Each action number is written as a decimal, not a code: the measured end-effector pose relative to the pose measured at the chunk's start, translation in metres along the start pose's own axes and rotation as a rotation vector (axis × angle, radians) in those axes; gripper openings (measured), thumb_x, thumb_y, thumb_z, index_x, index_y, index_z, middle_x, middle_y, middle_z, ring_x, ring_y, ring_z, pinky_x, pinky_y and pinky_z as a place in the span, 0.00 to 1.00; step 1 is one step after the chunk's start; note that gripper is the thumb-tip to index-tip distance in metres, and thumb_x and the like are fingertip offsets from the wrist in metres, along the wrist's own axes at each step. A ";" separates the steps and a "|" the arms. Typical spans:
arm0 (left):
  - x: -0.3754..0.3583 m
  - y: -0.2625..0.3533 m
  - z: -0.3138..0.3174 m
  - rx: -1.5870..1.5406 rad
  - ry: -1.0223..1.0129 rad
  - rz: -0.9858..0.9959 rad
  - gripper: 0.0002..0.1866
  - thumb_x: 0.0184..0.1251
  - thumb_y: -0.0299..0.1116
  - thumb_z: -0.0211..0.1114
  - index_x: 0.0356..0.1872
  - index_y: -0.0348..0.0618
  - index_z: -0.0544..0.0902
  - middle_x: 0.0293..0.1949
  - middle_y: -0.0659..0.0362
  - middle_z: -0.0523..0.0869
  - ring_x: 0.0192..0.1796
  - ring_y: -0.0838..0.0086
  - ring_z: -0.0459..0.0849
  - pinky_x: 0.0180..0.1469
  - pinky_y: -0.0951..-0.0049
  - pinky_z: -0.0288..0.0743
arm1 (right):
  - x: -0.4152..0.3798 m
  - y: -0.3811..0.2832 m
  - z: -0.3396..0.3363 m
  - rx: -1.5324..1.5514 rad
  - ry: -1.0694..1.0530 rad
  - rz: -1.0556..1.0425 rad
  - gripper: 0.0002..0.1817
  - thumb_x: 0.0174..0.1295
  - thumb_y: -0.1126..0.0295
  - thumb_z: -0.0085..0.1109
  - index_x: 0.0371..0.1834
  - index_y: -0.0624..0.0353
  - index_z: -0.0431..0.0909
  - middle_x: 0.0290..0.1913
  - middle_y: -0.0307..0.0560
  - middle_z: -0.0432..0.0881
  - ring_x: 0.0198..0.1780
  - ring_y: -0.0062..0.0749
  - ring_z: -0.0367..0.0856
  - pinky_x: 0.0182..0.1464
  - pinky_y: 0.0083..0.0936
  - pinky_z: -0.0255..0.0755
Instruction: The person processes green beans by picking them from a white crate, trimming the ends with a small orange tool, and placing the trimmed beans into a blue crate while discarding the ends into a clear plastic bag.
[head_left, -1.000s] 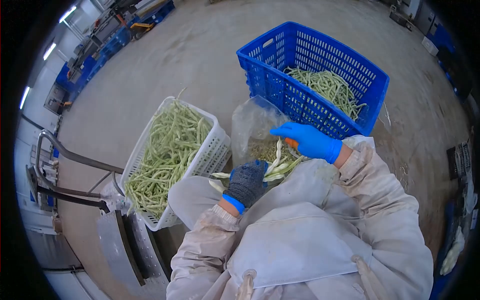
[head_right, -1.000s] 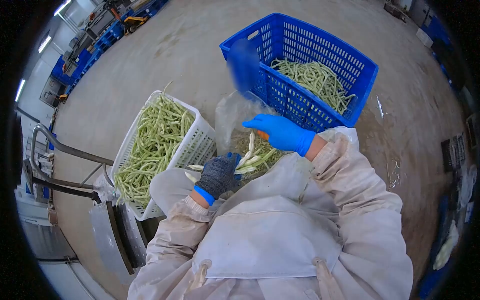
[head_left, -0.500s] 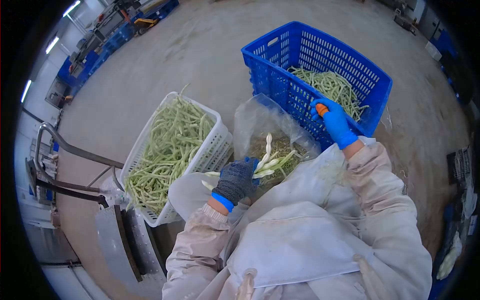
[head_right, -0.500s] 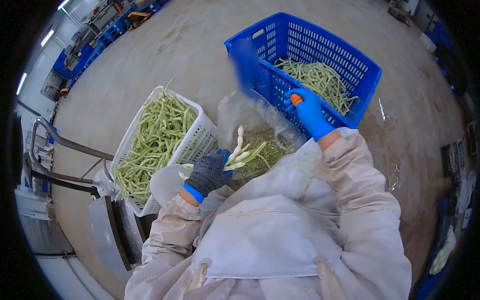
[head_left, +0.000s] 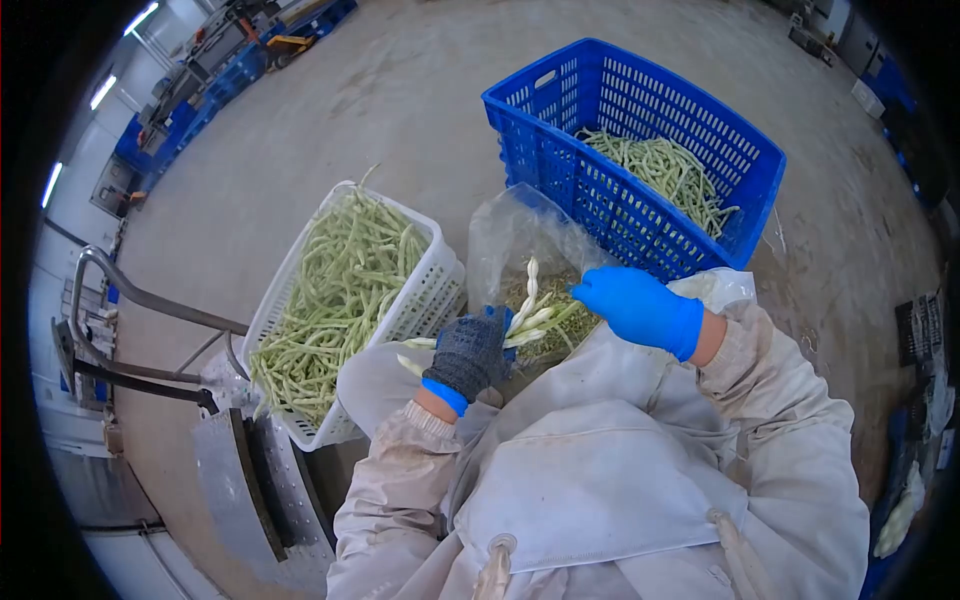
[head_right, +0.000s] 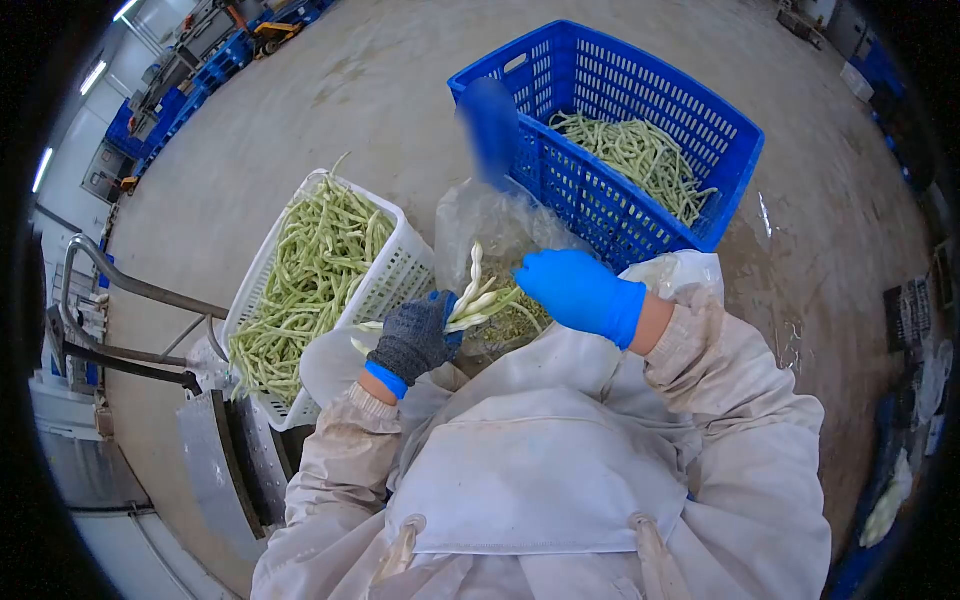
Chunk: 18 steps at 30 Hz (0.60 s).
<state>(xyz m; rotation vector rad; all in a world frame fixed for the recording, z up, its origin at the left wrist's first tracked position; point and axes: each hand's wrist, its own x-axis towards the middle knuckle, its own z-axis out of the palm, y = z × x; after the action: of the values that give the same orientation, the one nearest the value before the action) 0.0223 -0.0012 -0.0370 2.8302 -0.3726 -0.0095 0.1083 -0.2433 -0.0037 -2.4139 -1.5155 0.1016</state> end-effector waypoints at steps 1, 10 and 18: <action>0.000 0.001 -0.001 0.001 0.004 -0.004 0.16 0.50 0.39 0.63 0.39 0.44 0.74 0.31 0.50 0.79 0.34 0.54 0.80 0.35 0.56 0.73 | 0.000 0.000 0.007 -0.072 0.017 0.038 0.12 0.53 0.78 0.52 0.42 0.61 0.75 0.37 0.50 0.76 0.37 0.48 0.77 0.37 0.38 0.72; 0.020 0.018 -0.006 -0.385 0.090 -0.040 0.14 0.52 0.37 0.64 0.36 0.42 0.75 0.29 0.52 0.81 0.31 0.59 0.81 0.35 0.62 0.74 | 0.013 0.018 0.034 0.287 0.677 0.346 0.08 0.55 0.76 0.51 0.38 0.58 0.76 0.35 0.51 0.77 0.35 0.49 0.77 0.36 0.36 0.72; 0.005 0.010 -0.015 -1.503 0.070 -0.088 0.08 0.56 0.30 0.62 0.36 0.40 0.76 0.32 0.58 0.79 0.36 0.72 0.77 0.44 0.69 0.73 | -0.015 0.104 -0.001 0.637 0.992 0.712 0.12 0.59 0.74 0.54 0.46 0.59 0.78 0.38 0.40 0.80 0.38 0.24 0.76 0.41 0.23 0.71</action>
<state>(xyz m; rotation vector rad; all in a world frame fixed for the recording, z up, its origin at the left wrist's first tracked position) 0.0257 -0.0074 -0.0200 1.3477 -0.1043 -0.1408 0.1925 -0.2989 -0.0331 -1.8492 -0.1273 -0.3594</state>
